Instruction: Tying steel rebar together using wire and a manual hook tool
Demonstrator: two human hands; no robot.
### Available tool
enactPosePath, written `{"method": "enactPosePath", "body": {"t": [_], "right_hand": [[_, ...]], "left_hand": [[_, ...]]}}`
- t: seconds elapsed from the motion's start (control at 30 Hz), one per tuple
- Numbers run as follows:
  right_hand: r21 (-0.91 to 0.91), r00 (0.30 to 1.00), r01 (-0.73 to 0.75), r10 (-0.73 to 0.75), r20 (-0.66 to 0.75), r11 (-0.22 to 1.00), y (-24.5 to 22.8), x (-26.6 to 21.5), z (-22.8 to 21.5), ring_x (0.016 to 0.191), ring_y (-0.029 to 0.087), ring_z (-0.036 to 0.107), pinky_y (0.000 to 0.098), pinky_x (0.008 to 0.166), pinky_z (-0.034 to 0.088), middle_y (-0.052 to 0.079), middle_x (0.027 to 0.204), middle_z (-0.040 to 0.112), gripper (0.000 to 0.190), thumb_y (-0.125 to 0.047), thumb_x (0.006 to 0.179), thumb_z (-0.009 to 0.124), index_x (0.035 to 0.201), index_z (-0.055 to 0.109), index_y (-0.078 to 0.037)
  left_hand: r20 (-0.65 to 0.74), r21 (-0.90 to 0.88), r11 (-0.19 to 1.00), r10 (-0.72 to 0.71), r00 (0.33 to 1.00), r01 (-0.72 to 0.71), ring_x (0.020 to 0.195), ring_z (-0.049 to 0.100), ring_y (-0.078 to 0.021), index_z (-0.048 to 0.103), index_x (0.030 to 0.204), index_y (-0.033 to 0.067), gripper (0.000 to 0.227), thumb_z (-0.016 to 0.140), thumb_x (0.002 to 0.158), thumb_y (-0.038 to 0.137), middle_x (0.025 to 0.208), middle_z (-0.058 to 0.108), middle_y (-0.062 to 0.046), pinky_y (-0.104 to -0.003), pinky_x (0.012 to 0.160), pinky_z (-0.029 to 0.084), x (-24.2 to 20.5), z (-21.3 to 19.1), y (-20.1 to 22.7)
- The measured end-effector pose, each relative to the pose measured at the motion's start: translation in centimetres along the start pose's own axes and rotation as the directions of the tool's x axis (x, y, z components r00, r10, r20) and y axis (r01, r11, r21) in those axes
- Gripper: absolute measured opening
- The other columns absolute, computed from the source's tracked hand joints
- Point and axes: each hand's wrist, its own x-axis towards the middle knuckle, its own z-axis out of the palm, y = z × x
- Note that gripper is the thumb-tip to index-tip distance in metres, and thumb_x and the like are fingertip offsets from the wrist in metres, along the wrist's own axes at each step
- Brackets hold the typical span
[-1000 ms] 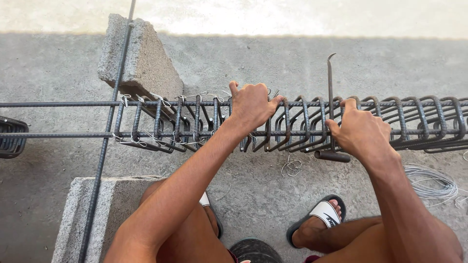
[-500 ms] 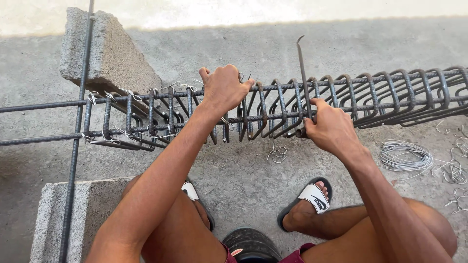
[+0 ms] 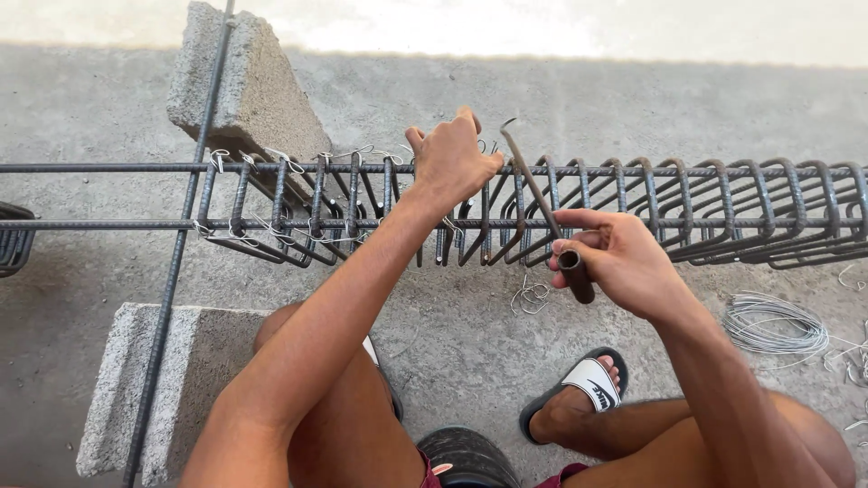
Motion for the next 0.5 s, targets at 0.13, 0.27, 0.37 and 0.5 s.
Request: {"method": "enactPosePath", "body": {"t": [0.13,0.27,0.37,0.5], "right_hand": [[0.039,0.996,-0.027,0.023,0.087,0.999,-0.2,0.6,0.6,0.060,0.035,0.074,0.0385,0.043,0.055,0.028,0.074,0.072,0.045,0.004,0.092,0.062,0.136,0.056,0.014],[0.052,0.998,0.016,-0.019,0.061,0.999,0.0,0.9,0.2,0.065,0.030,0.075,0.0344,0.051,0.058,0.025,0.079,0.073,0.045,0.002,0.093,0.061,0.136,0.056,0.014],[0.143,0.994,0.066,-0.077,0.072,0.988,0.4,1.6,-0.8,0.074,0.027,0.076,0.0345,0.061,0.061,0.023,0.086,0.073,0.049,-0.001,0.095,0.061,0.142,0.053,0.009],[0.097,0.987,-0.149,0.142,0.074,0.984,-1.3,1.5,-1.5,0.103,0.034,0.072,0.0455,0.090,0.058,0.026,0.107,0.075,0.059,-0.006,0.087,0.059,0.145,0.051,0.000]], "left_hand": [[-0.021,-0.053,0.998,-0.038,0.999,0.037,0.107,0.071,-0.0415,0.052,0.104,0.0151,0.051,0.077,0.076,0.050,0.095,0.075,-0.015,-0.048,0.106,0.028,-0.6,-0.9,0.1],[0.000,-0.097,0.995,-0.002,1.000,0.002,0.105,0.072,-0.0389,0.054,0.099,0.0157,0.045,0.078,0.074,0.044,0.089,0.076,-0.010,-0.045,0.104,0.027,-1.2,-1.3,0.1],[-0.005,-0.118,0.993,0.014,1.000,-0.014,0.103,0.072,-0.0385,0.056,0.097,0.0162,0.044,0.079,0.073,0.045,0.085,0.076,-0.008,-0.045,0.105,0.027,-1.5,-1.9,0.2],[-0.057,-0.001,0.990,0.140,0.988,-0.140,0.064,0.061,-0.0146,0.067,0.097,0.0152,0.046,0.086,0.078,0.053,0.061,0.067,0.009,-0.047,0.091,0.031,-0.5,-1.0,-0.5]]}}
